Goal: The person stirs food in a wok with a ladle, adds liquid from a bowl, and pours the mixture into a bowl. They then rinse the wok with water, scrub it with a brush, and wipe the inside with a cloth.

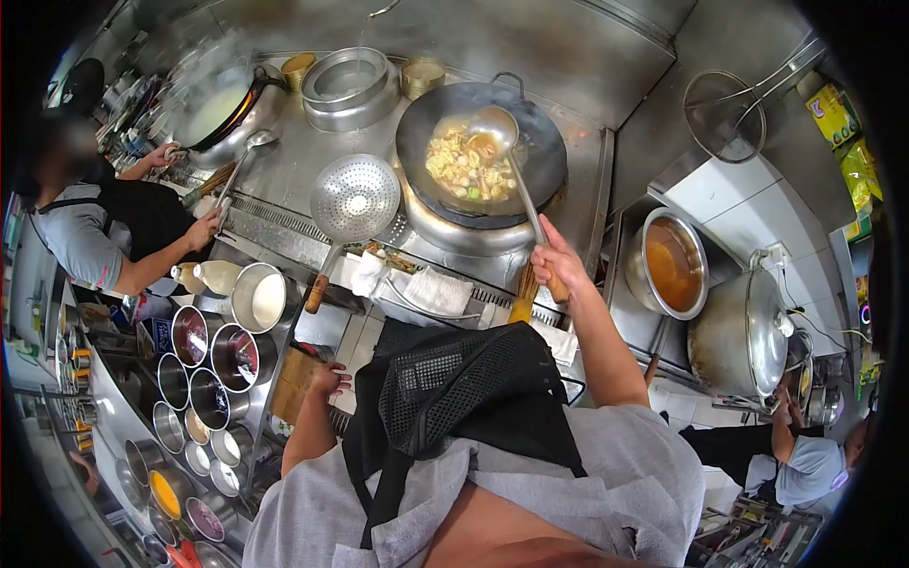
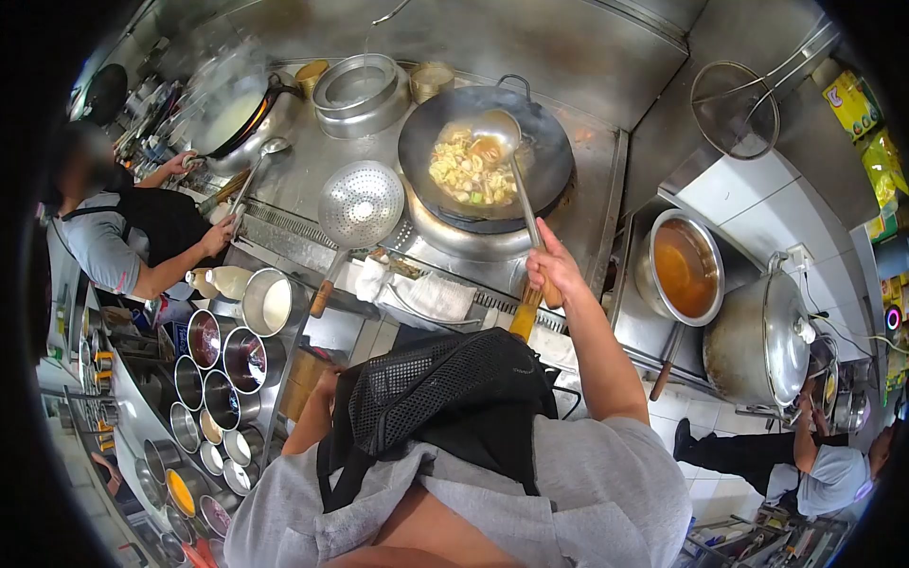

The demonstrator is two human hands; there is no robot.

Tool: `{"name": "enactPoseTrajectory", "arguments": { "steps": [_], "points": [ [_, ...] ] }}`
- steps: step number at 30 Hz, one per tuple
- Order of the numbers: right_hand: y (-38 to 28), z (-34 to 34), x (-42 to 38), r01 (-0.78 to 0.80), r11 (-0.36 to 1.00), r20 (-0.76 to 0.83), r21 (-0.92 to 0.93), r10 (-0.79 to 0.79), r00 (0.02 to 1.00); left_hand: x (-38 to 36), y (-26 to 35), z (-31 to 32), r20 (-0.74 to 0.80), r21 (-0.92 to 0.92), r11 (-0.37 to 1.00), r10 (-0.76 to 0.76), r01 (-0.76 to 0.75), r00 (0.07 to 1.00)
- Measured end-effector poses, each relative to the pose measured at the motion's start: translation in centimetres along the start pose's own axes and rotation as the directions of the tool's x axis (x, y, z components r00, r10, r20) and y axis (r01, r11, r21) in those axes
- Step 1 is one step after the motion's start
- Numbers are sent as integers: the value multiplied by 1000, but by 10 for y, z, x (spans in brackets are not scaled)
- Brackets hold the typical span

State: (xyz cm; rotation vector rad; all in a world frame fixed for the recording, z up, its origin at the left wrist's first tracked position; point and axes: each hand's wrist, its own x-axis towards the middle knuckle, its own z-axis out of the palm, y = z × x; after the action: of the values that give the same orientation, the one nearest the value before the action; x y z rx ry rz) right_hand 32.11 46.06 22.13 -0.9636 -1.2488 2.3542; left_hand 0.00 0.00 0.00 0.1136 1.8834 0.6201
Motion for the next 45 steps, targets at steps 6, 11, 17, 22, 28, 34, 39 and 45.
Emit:
{"name": "enactPoseTrajectory", "arguments": {
  "steps": [6, 11, 17, 22, 28, 34, 39, 45],
  "points": [
    [-44, -7, -39, 91, 988, 62, -125, -84, 995, 32, -33, 32, 62, -156, 986, -45, 54, 997],
    [-54, -6, -39, 61, 984, 66, -166, -50, 997, 61, -60, 47, 123, -199, 975, -80, 103, 989],
    [-8, -3, 7, 145, 941, -21, -305, -159, 987, 35, -30, 8, -154, -59, 953, 285, -296, 946],
    [19, 2, 10, 141, 949, -107, -284, -177, 978, -56, 39, -107, -764, -77, 777, 357, -624, 538],
    [57, 40, 13, 90, 943, -191, -322, -157, 969, -67, 64, -242, -986, 48, 852, 125, -522, 113],
    [75, 79, 10, 118, 933, -245, -340, -209, 947, -18, 71, -320, -998, 58, 880, 64, -472, -3],
    [74, 109, -11, 139, 938, -270, -318, -230, 935, 72, 38, -425, -853, 146, 768, 417, -624, 314],
    [87, 125, -35, 119, 918, -343, -378, -258, 903, 62, 31, -450, -806, 349, 866, 472, -358, 356]
  ]
}}
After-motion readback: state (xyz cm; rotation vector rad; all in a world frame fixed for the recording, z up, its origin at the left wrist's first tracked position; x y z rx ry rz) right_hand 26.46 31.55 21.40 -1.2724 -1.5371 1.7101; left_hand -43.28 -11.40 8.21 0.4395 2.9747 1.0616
